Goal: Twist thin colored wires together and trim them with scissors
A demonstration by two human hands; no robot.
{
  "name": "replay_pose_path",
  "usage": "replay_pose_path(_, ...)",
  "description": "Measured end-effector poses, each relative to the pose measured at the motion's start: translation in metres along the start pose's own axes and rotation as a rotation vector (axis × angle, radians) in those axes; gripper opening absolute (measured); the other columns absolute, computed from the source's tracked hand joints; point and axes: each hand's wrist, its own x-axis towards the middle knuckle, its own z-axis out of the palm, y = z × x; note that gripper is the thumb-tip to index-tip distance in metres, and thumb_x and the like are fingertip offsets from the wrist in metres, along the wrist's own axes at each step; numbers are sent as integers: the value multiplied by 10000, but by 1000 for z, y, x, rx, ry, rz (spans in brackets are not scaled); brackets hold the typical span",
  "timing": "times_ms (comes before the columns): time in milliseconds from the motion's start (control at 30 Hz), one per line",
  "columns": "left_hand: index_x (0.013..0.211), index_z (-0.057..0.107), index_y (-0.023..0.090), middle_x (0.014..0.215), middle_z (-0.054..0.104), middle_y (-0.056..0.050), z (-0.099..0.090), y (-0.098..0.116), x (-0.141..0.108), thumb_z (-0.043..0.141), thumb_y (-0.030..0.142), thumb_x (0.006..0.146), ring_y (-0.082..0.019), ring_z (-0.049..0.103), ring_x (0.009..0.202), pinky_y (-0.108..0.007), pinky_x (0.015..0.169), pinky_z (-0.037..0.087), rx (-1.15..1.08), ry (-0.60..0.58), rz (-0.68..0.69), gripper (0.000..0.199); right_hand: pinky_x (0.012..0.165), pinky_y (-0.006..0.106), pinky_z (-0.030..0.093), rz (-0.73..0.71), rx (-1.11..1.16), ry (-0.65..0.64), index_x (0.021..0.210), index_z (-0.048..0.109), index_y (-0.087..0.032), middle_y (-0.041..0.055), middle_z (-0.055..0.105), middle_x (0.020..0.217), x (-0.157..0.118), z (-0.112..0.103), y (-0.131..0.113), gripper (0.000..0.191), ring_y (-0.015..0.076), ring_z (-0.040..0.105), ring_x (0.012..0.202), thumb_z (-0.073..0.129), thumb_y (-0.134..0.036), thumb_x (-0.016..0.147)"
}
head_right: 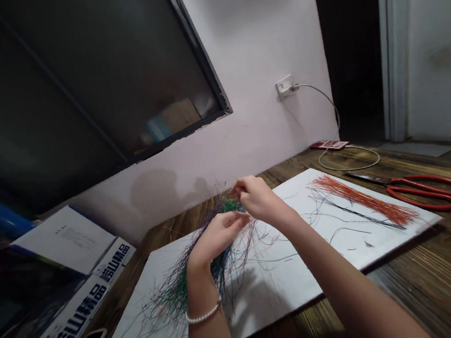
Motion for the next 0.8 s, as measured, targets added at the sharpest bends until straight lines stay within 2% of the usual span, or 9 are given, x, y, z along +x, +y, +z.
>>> replay_pose_path(67, 951, 700, 196, 1005, 710, -38, -3, -16, 4, 484, 345, 886, -185, 633, 960, -258, 847, 464, 116, 238, -86, 270, 528, 242, 376, -13, -2, -31, 788, 683, -115, 48, 600, 624, 0, -3, 0, 275, 112, 492, 547, 421, -34, 764)
replay_pose_path(167, 1062, 660, 146, 1280, 573, -121, -7, -48, 9, 422, 189, 906, -228, 465, 1244, -336, 1053, 308, 219, 457, -250, 288, 517, 248, 372, -9, 7, -71, 842, 690, -115, 49, 598, 629, -2, -8, -2, 272, 112, 482, 539, 420, -90, 815)
replay_pose_path(233, 970, 682, 111, 1340, 508, -170, -8, -70, 9, 488, 119, 855, -278, 365, 1321, -388, 1086, 252, 275, 502, -351, 225, 518, 250, 376, -12, 6, -87, 834, 685, -120, 46, 594, 630, -3, -10, -4, 271, 111, 483, 540, 415, -97, 822)
replay_pose_path(300, 834, 692, 109, 1237, 586, -190, -10, -88, 8, 517, 97, 837, -273, 442, 1266, -370, 1050, 310, 297, 483, -414, 175, 519, 250, 377, -24, -3, -105, 790, 671, -124, 44, 593, 632, -4, -11, -5, 263, 109, 482, 543, 412, -87, 815)
replay_pose_path(367, 795, 681, 126, 1063, 678, -144, -12, -98, 7, 538, 118, 842, -241, 570, 1123, -380, 985, 385, 302, 456, -459, 150, 518, 252, 377, -42, -15, -127, 745, 655, -126, 43, 590, 631, -5, -12, -6, 252, 108, 479, 544, 415, -81, 808)
replay_pose_path(467, 811, 677, 141, 928, 712, -79, -15, -104, 3, 558, 104, 826, -196, 643, 952, -371, 909, 444, 291, 458, -501, 127, 519, 256, 377, -54, -33, -151, 768, 659, -121, 38, 578, 630, -7, -15, -7, 246, 111, 479, 550, 420, -75, 800)
replay_pose_path(567, 786, 706, 170, 897, 723, -81, -17, -103, -1, 544, -3, 747, -191, 660, 895, -293, 850, 467, 264, 521, -495, 240, 522, 259, 378, -51, -46, -163, 827, 668, -115, 32, 563, 627, -8, -18, -8, 254, 115, 480, 557, 415, -88, 813)
replay_pose_path(733, 640, 718, 199, 720, 725, -60, -26, -90, -6, 635, 52, 675, -228, 679, 764, -326, 798, 502, 176, 653, -394, 173, 522, 265, 377, -58, -40, -136, 737, 632, -119, 36, 565, 618, -9, -19, -12, 252, 112, 488, 543, 431, -197, 866)
replay_pose_path(800, 673, 732, 194, 727, 729, -57, -33, -79, -7, 642, 84, 686, -226, 683, 769, -332, 807, 511, 117, 736, -320, 143, 519, 266, 378, -55, 6, -97, 705, 617, -123, 36, 563, 599, -9, -19, -13, 291, 109, 490, 526, 436, -261, 886)
